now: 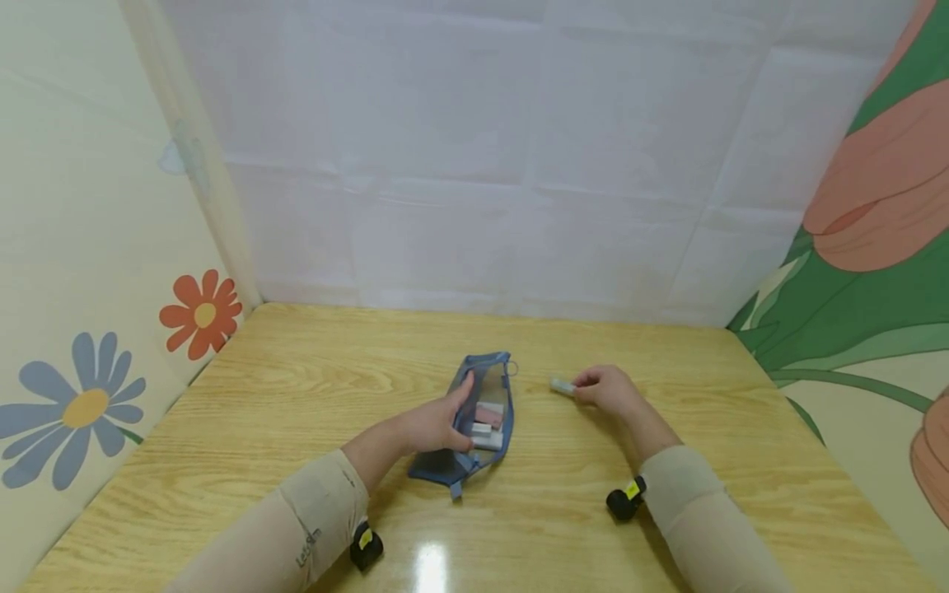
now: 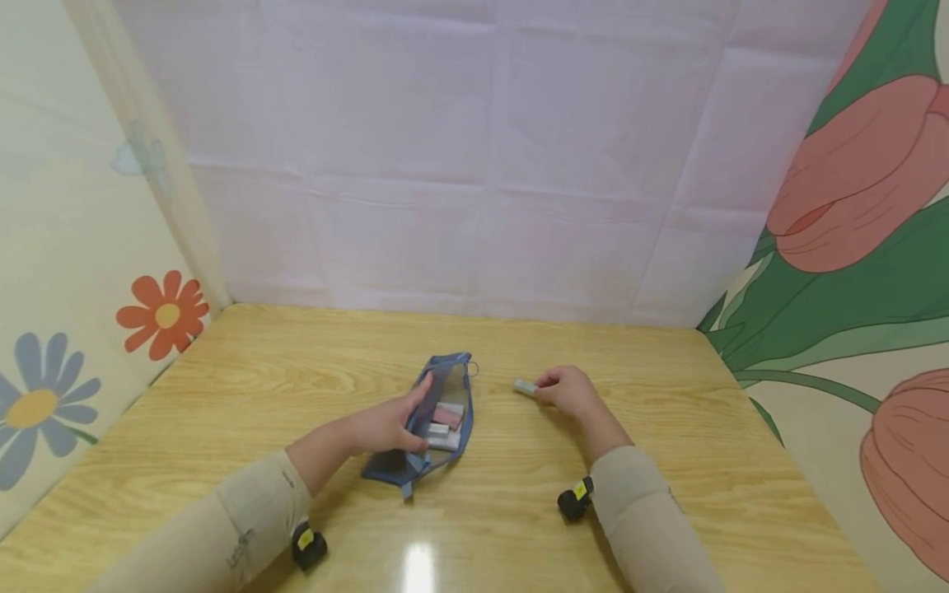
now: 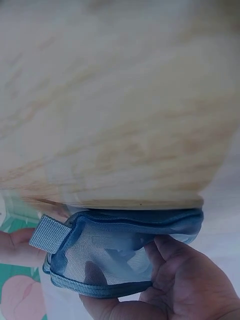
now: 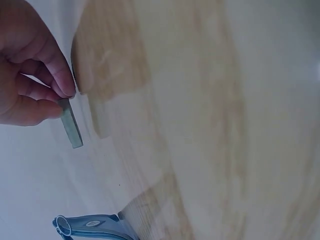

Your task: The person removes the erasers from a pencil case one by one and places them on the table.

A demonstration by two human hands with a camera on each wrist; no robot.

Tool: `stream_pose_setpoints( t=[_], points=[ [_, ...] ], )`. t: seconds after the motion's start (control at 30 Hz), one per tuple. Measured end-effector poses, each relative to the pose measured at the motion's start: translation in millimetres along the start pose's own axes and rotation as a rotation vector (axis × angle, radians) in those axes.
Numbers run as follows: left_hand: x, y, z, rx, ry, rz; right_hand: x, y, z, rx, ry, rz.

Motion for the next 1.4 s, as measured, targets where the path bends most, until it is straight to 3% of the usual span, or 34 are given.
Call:
stream_pose_setpoints(
  t=[0.63, 1.07, 1.4],
  points=[
    [-1.3, -1.0, -0.1, 0.006, 0.006, 0.019, -5.2, 8, 2, -0.028, 0.002, 0.036],
    [-0.6, -1.1, 0.3, 0.010, 0.008, 0.018, -7.4, 1, 0, -0.004, 0.011, -0.061],
    [-1.3, 0.3, 0.3, 0.005, 0.004, -0.008, -4.6, -6, -2, 0.001, 0.057, -0.058]
  ],
)
Point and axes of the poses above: each hand's wrist, its own z-axis towards the middle knuckle, its own x-axis out of the back of the hand, y = z × x, the point moved 6 cm from there along z, towards the middle knuckle, and after that the axes turned 1 degree about -z, right-handed, at the moved point
